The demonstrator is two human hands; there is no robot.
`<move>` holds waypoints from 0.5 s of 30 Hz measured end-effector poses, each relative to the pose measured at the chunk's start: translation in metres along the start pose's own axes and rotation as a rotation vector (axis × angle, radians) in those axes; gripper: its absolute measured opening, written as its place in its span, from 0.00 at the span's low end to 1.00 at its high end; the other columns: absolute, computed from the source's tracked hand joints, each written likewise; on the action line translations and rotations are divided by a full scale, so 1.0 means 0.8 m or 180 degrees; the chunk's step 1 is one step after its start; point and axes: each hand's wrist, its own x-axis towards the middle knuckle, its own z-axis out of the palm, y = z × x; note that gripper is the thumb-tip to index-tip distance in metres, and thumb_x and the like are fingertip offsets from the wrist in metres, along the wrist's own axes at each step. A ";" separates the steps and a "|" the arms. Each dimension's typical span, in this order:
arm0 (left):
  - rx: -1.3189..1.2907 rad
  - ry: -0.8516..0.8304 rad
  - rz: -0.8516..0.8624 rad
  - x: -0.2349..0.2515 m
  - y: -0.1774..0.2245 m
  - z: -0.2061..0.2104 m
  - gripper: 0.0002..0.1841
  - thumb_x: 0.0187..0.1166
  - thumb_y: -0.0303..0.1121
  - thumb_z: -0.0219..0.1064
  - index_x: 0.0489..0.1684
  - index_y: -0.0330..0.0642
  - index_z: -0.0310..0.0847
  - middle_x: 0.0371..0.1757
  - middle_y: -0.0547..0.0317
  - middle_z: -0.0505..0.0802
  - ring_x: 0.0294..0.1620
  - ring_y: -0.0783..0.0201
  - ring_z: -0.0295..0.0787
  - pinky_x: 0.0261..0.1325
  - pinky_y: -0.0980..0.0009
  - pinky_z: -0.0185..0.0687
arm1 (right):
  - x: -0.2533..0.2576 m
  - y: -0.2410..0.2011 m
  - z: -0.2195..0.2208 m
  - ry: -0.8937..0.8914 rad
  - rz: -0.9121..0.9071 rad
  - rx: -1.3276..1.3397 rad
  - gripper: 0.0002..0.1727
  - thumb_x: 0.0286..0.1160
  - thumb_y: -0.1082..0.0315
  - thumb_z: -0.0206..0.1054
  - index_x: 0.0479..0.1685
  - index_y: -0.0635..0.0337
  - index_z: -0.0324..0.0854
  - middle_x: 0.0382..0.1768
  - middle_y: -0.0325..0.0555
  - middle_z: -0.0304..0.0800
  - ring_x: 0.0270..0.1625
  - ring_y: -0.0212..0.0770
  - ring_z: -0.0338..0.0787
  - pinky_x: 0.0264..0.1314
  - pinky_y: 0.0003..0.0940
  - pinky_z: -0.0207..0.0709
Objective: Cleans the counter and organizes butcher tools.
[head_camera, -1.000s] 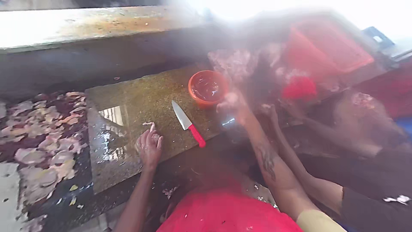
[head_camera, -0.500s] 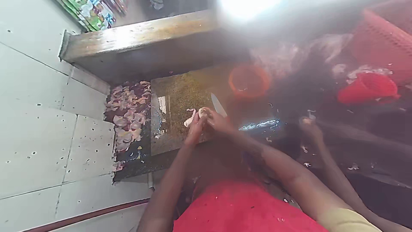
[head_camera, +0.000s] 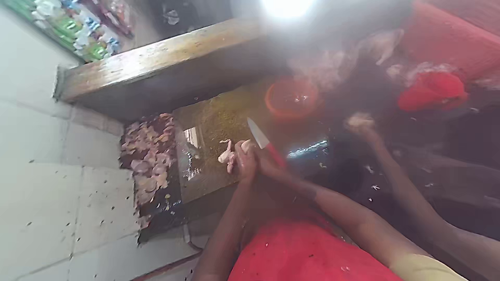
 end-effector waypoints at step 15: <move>-0.1808 0.0527 -0.0083 0.054 -0.076 -0.095 0.17 0.88 0.27 0.54 0.72 0.40 0.61 0.40 0.67 0.82 0.31 0.74 0.83 0.37 0.72 0.87 | -0.162 -0.122 -0.449 0.1733 0.1875 -0.1161 0.19 0.92 0.71 0.52 0.75 0.68 0.73 0.75 0.60 0.79 0.78 0.51 0.80 0.80 0.43 0.70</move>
